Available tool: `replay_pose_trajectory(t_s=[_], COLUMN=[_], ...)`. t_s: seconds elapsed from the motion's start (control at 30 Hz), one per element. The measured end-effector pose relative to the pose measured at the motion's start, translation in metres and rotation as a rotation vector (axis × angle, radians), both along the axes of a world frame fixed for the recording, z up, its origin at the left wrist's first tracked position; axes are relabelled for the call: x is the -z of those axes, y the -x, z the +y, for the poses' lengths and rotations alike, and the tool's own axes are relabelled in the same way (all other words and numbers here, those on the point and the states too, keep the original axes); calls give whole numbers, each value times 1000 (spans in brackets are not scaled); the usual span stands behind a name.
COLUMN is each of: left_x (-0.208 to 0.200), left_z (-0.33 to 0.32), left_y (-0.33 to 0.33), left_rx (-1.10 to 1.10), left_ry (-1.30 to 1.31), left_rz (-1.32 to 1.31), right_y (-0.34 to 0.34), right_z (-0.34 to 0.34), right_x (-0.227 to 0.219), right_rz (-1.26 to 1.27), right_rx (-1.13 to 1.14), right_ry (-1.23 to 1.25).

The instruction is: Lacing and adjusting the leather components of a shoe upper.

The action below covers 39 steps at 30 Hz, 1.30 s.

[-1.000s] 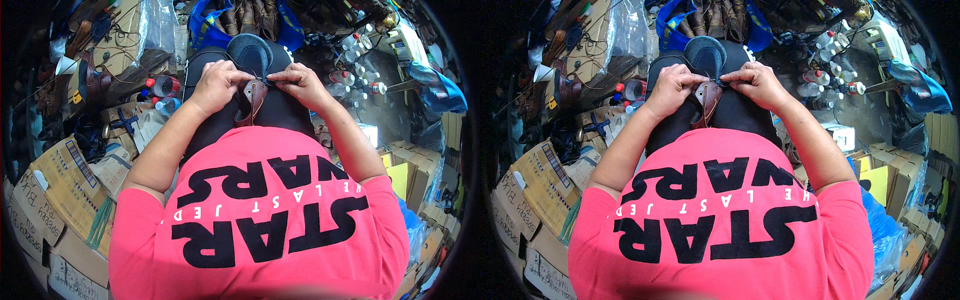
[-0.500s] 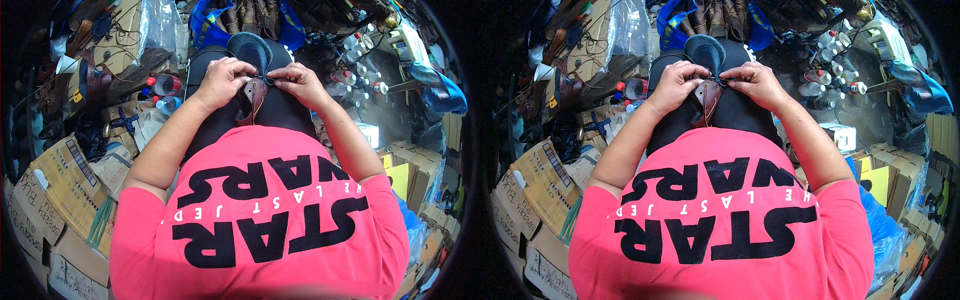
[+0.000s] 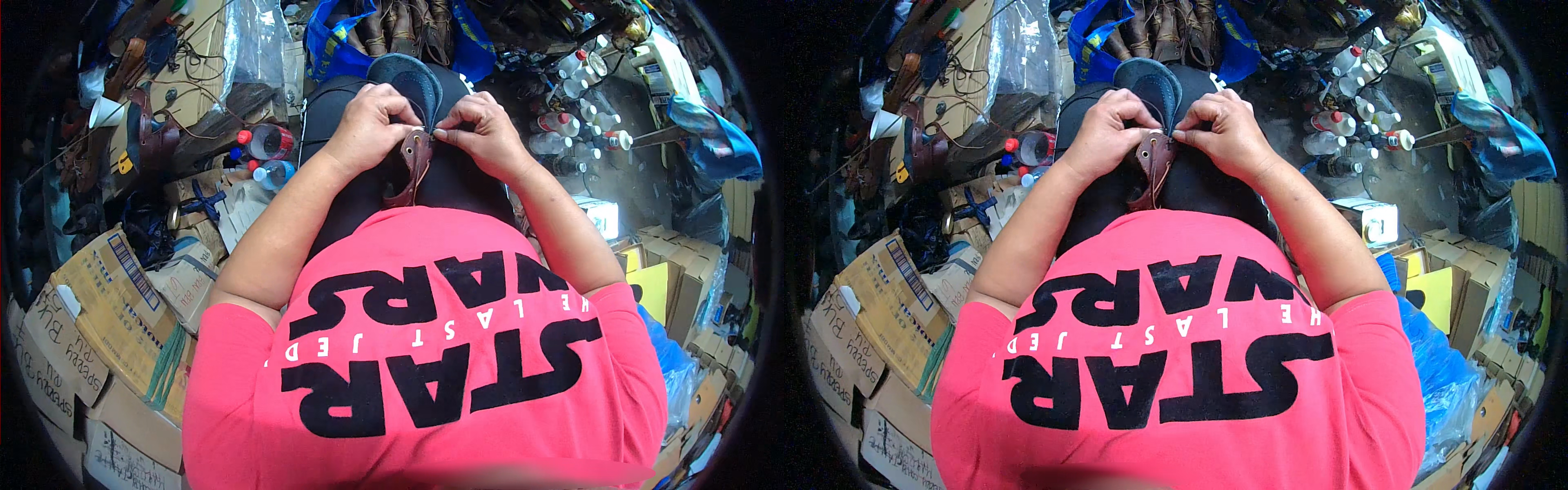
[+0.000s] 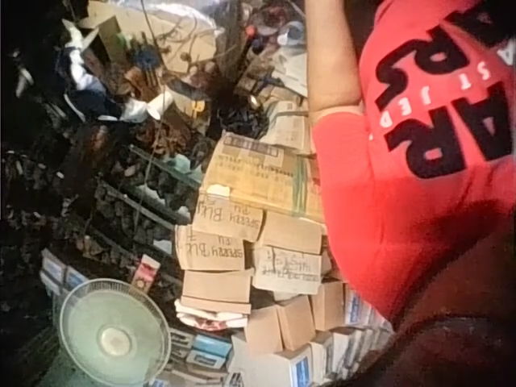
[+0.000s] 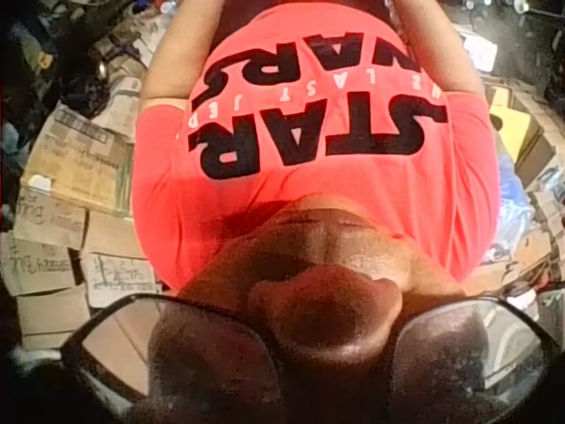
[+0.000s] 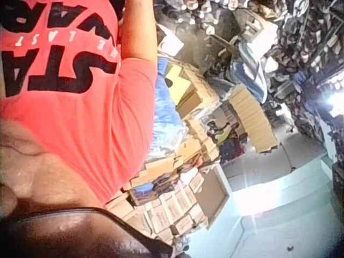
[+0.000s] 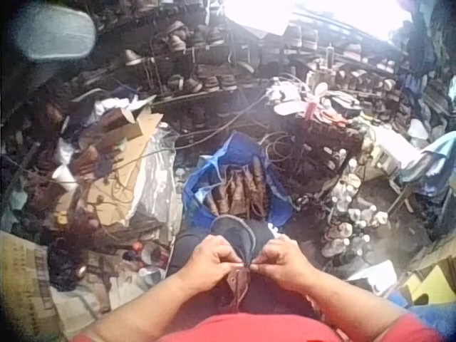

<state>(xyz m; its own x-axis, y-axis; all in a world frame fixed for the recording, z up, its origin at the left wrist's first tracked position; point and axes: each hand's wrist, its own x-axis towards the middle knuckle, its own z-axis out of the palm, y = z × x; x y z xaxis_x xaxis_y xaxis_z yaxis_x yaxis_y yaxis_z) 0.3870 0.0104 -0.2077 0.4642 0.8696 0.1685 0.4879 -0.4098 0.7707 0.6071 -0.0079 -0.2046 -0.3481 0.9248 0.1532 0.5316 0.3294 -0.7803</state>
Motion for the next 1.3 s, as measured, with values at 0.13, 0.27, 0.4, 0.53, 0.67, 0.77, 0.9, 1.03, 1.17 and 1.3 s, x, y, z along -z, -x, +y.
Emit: replay_pose_trajectory(t_s=[0.13,0.27,0.4,0.53,0.67,0.77,0.9,1.03,1.17,1.3], left_x=[-13,-27,-29,-25,-20,-16,-14,-19,-17,-25], left_z=[-7,-7,-1,1,1,3,4,3,6,-1], left_y=[9,1,-2,2,4,-2,4,7,9,33], left_rx=[-21,62,155,190,204,197,176,192,263,266], left_ry=[17,12,-3,9,32,31,113,134,17,-69], left_rz=[81,235,315,303,289,313,344,351,346,462], right_y=[-23,-20,-30,-56,-58,-62,-45,-6,13,-6], right_z=[-3,-3,-9,-25,10,37,31,10,10,16], right_x=[14,10,3,-16,-22,7,-21,-47,-37,-23], right_rz=[179,259,101,209,75,-371,-377,-681,-757,-629], right_rx=[70,22,-24,13,26,172,111,-228,-363,-390], right_ry=[300,164,197,356,44,-36,-134,-264,-246,-350])
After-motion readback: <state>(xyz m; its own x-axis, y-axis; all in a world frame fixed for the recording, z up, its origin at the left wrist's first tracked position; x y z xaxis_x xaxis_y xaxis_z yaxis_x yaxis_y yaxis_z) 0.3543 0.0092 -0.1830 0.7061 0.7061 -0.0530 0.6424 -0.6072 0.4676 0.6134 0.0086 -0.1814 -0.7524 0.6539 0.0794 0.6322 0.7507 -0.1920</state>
